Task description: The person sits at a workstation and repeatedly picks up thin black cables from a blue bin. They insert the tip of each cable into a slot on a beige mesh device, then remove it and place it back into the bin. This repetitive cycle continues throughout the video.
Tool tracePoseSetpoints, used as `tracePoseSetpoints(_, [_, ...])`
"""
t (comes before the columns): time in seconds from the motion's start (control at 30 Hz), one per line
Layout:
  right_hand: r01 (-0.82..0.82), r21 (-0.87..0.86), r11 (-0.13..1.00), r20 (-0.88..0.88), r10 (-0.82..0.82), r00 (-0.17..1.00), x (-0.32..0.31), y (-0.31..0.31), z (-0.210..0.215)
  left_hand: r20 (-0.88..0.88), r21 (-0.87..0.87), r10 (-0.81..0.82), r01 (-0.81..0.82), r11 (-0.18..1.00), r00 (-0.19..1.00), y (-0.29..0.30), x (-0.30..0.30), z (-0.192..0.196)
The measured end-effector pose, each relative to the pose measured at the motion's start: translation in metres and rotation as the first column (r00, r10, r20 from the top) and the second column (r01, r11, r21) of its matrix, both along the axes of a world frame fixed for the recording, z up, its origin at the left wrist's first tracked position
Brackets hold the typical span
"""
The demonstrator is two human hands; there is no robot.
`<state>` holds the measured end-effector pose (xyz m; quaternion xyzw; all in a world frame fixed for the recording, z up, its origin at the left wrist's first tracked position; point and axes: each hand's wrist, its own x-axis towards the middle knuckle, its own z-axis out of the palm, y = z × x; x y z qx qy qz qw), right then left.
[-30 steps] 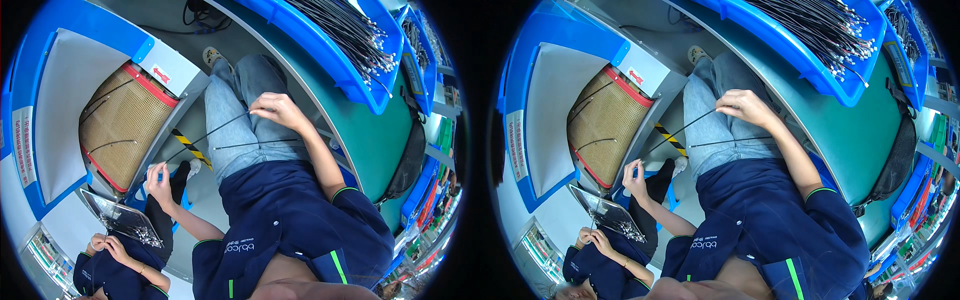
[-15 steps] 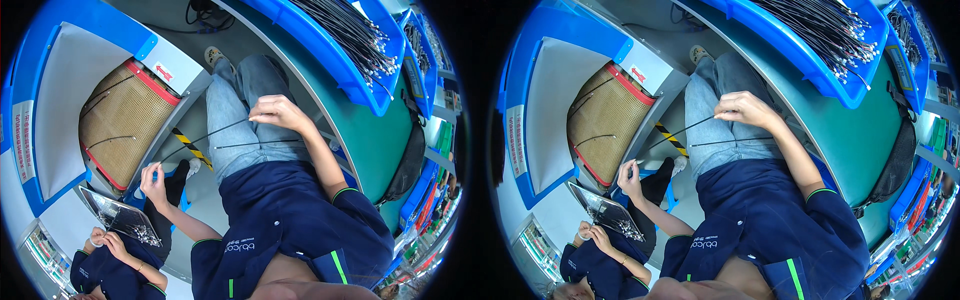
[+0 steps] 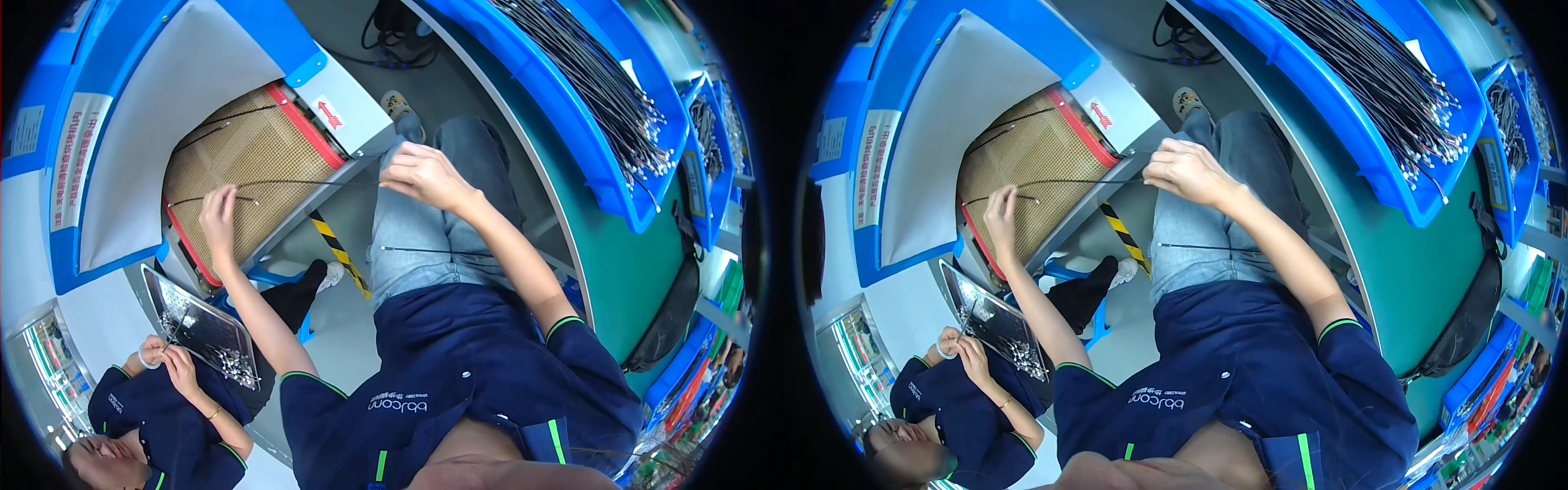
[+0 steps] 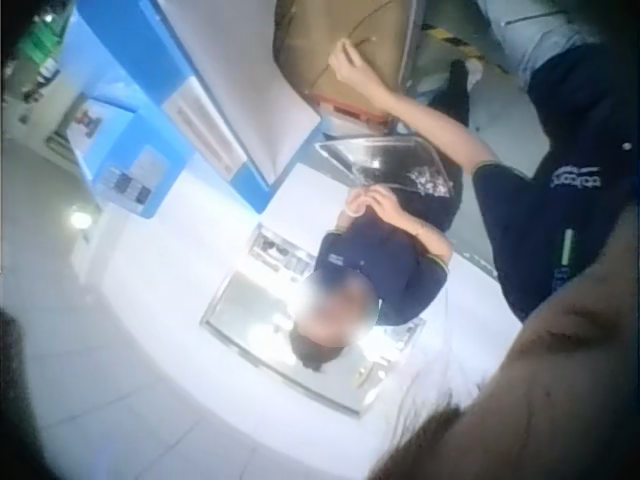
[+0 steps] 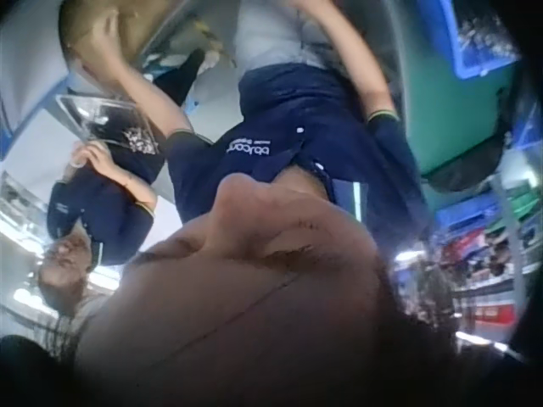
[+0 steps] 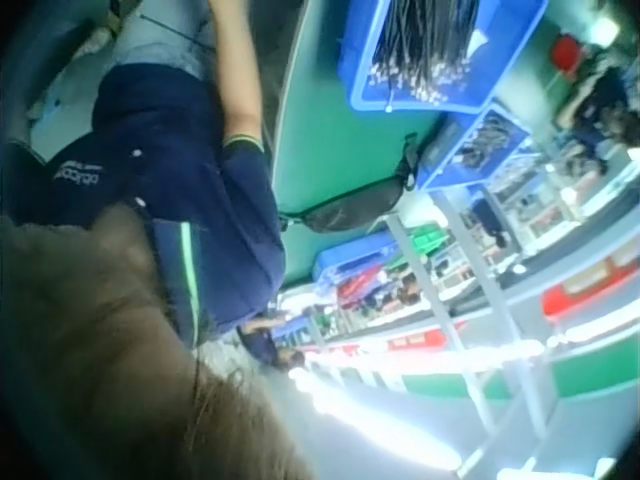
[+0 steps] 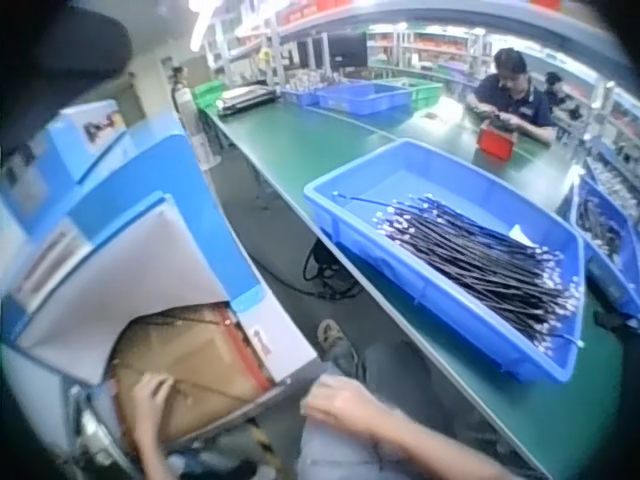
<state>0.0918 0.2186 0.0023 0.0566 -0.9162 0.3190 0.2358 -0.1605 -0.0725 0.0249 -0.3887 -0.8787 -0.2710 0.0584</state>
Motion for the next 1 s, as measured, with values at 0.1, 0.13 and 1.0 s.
tracePoseSetpoints(0.1, [-0.013, 0.032, 0.999, -0.07, 0.015, 0.997, -0.032, -0.012, -0.008, 0.007, -0.024, 0.006, -0.006, 1.0, 1.0, 0.0, -0.041, -0.005])
tracePoseSetpoints(0.13, [0.005, 0.012, 1.0, -0.084, -0.004, 0.996, -0.042, -0.016, -0.012, 0.007, -0.025, 0.007, -0.007, 1.0, 1.0, -0.001, -0.054, -0.009])
tracePoseSetpoints(1.0, [0.138, -0.217, 0.966, 0.167, -0.103, 0.981, 0.0, -0.03, -0.009, -0.086, -0.045, 0.046, -0.05, 0.998, 0.995, 0.005, -0.082, -0.006])
